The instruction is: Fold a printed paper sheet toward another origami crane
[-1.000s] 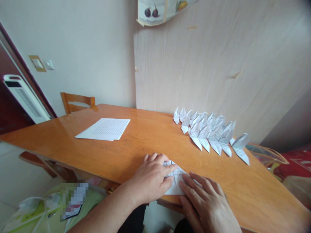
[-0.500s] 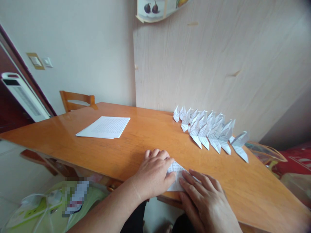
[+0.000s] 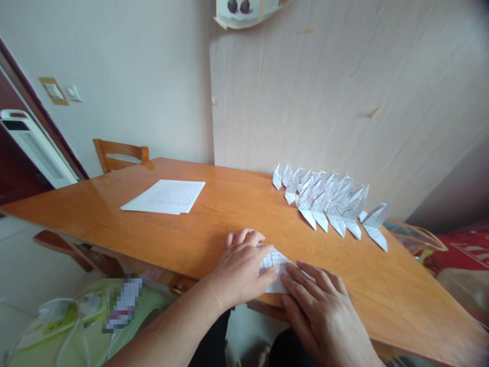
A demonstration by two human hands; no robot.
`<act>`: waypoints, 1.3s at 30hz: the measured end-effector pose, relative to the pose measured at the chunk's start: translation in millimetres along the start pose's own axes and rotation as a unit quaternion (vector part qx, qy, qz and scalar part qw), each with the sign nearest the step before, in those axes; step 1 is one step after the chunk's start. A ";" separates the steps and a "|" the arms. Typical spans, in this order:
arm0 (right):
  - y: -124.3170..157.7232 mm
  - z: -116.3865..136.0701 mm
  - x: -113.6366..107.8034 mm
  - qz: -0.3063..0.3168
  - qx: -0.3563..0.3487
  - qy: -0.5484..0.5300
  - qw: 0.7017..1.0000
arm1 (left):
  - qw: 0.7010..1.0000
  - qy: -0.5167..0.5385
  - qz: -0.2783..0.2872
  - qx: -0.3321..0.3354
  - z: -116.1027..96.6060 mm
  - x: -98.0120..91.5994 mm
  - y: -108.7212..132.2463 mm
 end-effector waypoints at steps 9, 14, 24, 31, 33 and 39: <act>1.2 -2.1 -0.6 0.025 -0.028 0.037 0.999 | 1.000 0.011 0.002 -0.009 0.2 0.8 0.5; 0.7 -2.8 0.4 0.024 -0.039 0.049 0.998 | 1.000 0.008 0.002 -0.011 -2.4 -1.4 1.1; 3.5 -2.2 -0.2 0.031 -0.001 0.033 0.999 | 1.000 0.000 0.000 -0.004 -1.5 -0.6 1.5; 2.4 0.0 -1.6 0.032 0.006 0.021 0.999 | 1.000 -0.008 0.002 -0.001 -1.6 -0.5 2.0; 2.4 0.1 -1.4 0.033 0.005 0.022 0.999 | 1.000 -0.008 0.002 0.000 -2.0 -0.6 2.1; 2.1 0.0 -1.6 0.030 0.005 0.009 0.999 | 1.000 -0.015 0.006 -0.001 -2.4 -0.4 2.6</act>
Point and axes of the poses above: each hand's wrist, its own y-axis away from the middle knuckle, its own x-axis out of the palm, z = x × y, the point moved 2 cm from there along -y, towards the middle knuckle
